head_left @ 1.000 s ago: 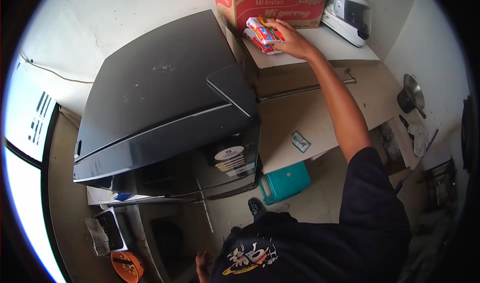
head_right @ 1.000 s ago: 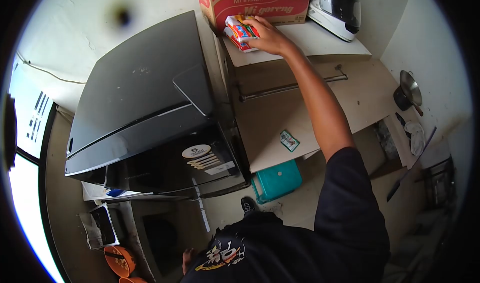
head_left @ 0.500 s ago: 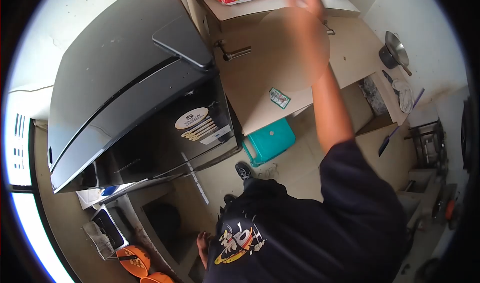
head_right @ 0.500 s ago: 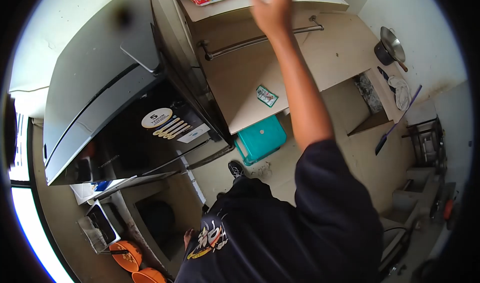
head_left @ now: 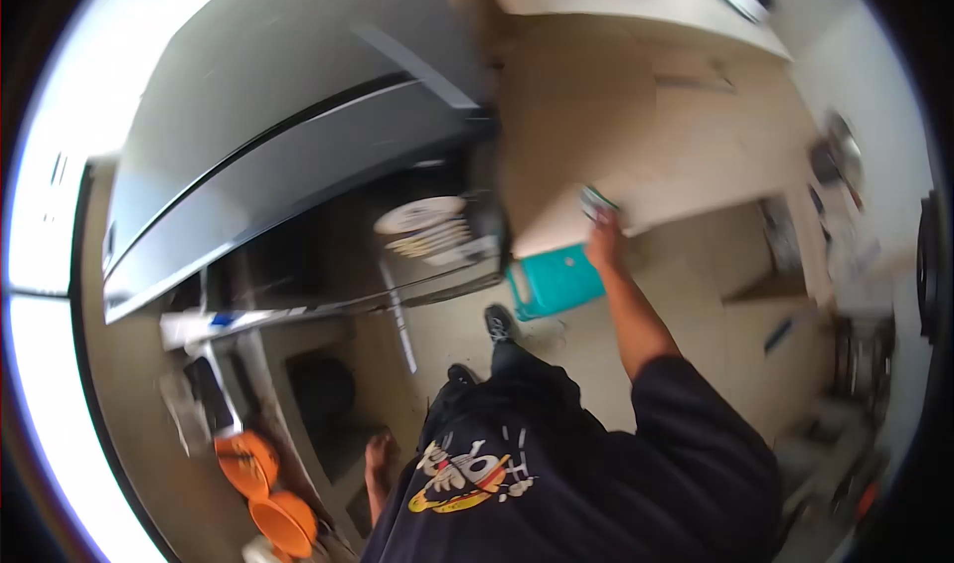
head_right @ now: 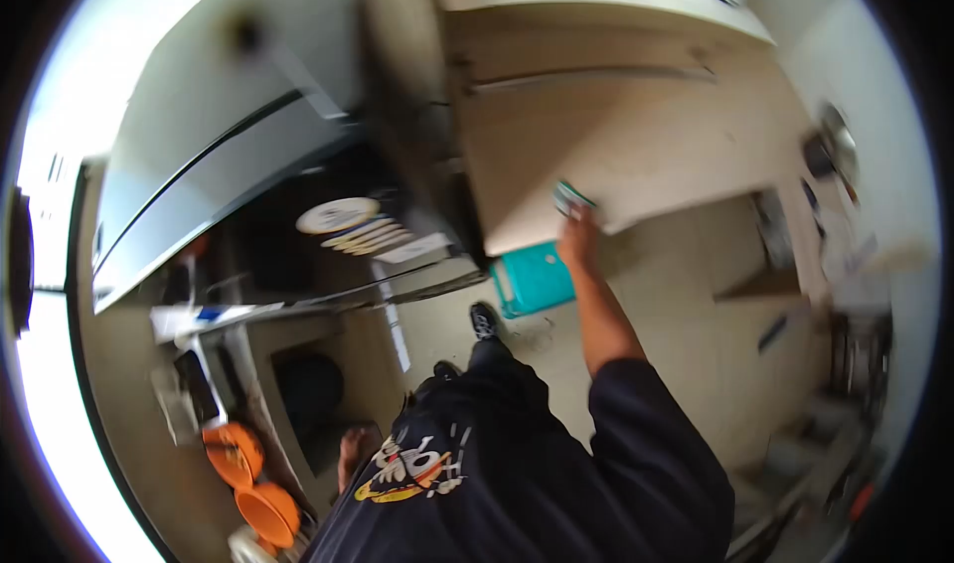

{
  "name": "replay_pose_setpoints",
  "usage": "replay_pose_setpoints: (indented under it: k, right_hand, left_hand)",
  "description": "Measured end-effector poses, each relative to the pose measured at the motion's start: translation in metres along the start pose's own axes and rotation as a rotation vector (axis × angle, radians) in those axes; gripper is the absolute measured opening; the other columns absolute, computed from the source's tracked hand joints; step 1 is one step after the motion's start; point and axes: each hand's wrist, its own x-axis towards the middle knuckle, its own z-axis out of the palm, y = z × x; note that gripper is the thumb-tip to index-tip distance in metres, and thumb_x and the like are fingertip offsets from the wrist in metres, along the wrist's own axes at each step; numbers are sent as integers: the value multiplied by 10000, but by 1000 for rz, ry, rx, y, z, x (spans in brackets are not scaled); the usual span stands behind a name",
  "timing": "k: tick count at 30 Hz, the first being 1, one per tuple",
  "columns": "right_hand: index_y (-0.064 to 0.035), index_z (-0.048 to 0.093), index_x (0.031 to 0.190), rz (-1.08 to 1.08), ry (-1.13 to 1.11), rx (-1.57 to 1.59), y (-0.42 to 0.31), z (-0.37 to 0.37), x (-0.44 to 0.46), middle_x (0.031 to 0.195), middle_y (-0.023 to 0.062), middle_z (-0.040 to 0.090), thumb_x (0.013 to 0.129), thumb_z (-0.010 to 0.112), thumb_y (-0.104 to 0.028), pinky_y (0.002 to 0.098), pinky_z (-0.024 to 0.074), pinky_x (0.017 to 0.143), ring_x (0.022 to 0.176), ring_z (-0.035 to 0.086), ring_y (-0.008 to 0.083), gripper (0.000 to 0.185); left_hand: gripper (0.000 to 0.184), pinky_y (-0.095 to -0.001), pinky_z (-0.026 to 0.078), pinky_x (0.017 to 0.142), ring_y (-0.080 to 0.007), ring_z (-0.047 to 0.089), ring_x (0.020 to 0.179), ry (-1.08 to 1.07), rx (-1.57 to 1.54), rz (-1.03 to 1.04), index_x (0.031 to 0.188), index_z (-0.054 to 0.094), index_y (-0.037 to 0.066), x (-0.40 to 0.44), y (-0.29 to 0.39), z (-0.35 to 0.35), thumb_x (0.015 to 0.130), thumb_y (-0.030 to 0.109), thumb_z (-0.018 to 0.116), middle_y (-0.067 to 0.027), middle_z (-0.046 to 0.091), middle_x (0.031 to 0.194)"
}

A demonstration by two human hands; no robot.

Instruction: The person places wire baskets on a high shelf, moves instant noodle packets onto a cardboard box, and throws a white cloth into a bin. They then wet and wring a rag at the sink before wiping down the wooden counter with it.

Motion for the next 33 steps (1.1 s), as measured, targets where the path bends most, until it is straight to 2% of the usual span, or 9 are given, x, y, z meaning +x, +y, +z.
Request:
replay_pose_setpoints:
  k: [2, 4, 5, 7, 12, 14, 20, 26, 33]
  right_hand:
    - [-9, 590, 1117, -221, 243, -86, 6, 12, -17, 1135, 177, 588, 852, 534, -40, 421, 459, 933, 1072, 559, 348, 273]
    - [-9, 580, 1156, 7, 53, 26, 22, 38, -21, 1101, 199, 615, 909, 527, -92, 440, 486, 890, 1011, 601, 368, 265]
    - [-9, 574, 1175, 127, -33, 65, 31, 51, -23, 1084, 210, 628, 938, 524, -118, 449, 499, 869, 980, 622, 378, 266]
    - [-21, 578, 1134, -85, 18, -143, 28, 39, -24, 1119, 205, 590, 891, 555, -87, 456, 498, 891, 1016, 594, 379, 253]
    - [8, 564, 1050, -266, 93, 176, 1, 35, -46, 1033, 215, 534, 857, 500, 22, 491, 450, 819, 962, 540, 411, 204]
    - [23, 547, 1023, -310, -46, 259, -40, 13, -73, 1003, 223, 532, 853, 493, 34, 488, 437, 781, 929, 543, 411, 179]
    - [40, 612, 971, -765, -617, 660, -197, -12, -174, 902, 184, 607, 836, 581, -51, 449, 464, 738, 833, 585, 372, 166]
    - [-16, 681, 964, -1482, -766, 766, -352, -52, -321, 1024, 135, 633, 801, 596, -19, 365, 489, 867, 963, 616, 288, 185]
    - [-73, 722, 956, -1891, -1295, 787, -404, -135, -527, 973, 84, 627, 829, 634, -67, 333, 478, 816, 933, 586, 223, 155]
  left_hand:
    - [328, -340, 526, 680, -190, 653, 728, 144, 322, 289, 1064, 631, 12, 6, 34, -4, 904, 292, 572, -104, 678, 868]
    - [356, -354, 522, 763, -257, 682, 878, 181, 254, 147, 1118, 638, 35, -9, 91, 5, 891, 303, 582, -158, 686, 995]
    - [371, -386, 507, 827, -316, 655, 973, 232, 317, 245, 1123, 636, 30, -5, 90, 9, 885, 311, 589, -185, 672, 1055]
    - [405, -408, 501, 864, -344, 629, 1027, 251, 316, 243, 1142, 621, 26, -24, 113, 21, 870, 325, 611, -193, 666, 1072]
    - [463, -425, 475, 923, -346, 607, 1065, 173, 303, 219, 1239, 572, 50, -59, 122, 54, 869, 327, 594, -173, 668, 1094]
    - [482, -428, 474, 931, -348, 602, 1076, 173, 245, 229, 1271, 549, 54, -84, 128, 63, 876, 328, 588, -168, 664, 1113]
    - [486, -431, 472, 939, -352, 600, 1084, 303, 83, 322, 1282, 537, 46, -142, 80, 87, 897, 340, 583, -179, 661, 1116]
    - [490, -424, 468, 939, -349, 585, 1104, 586, -161, 277, 1272, 537, 40, -236, -38, 99, 876, 313, 626, -191, 624, 1160]
    - [472, -372, 481, 900, -316, 597, 1044, 1150, -526, 141, 1245, 553, 64, -375, -143, 131, 831, 237, 701, -171, 599, 1150]
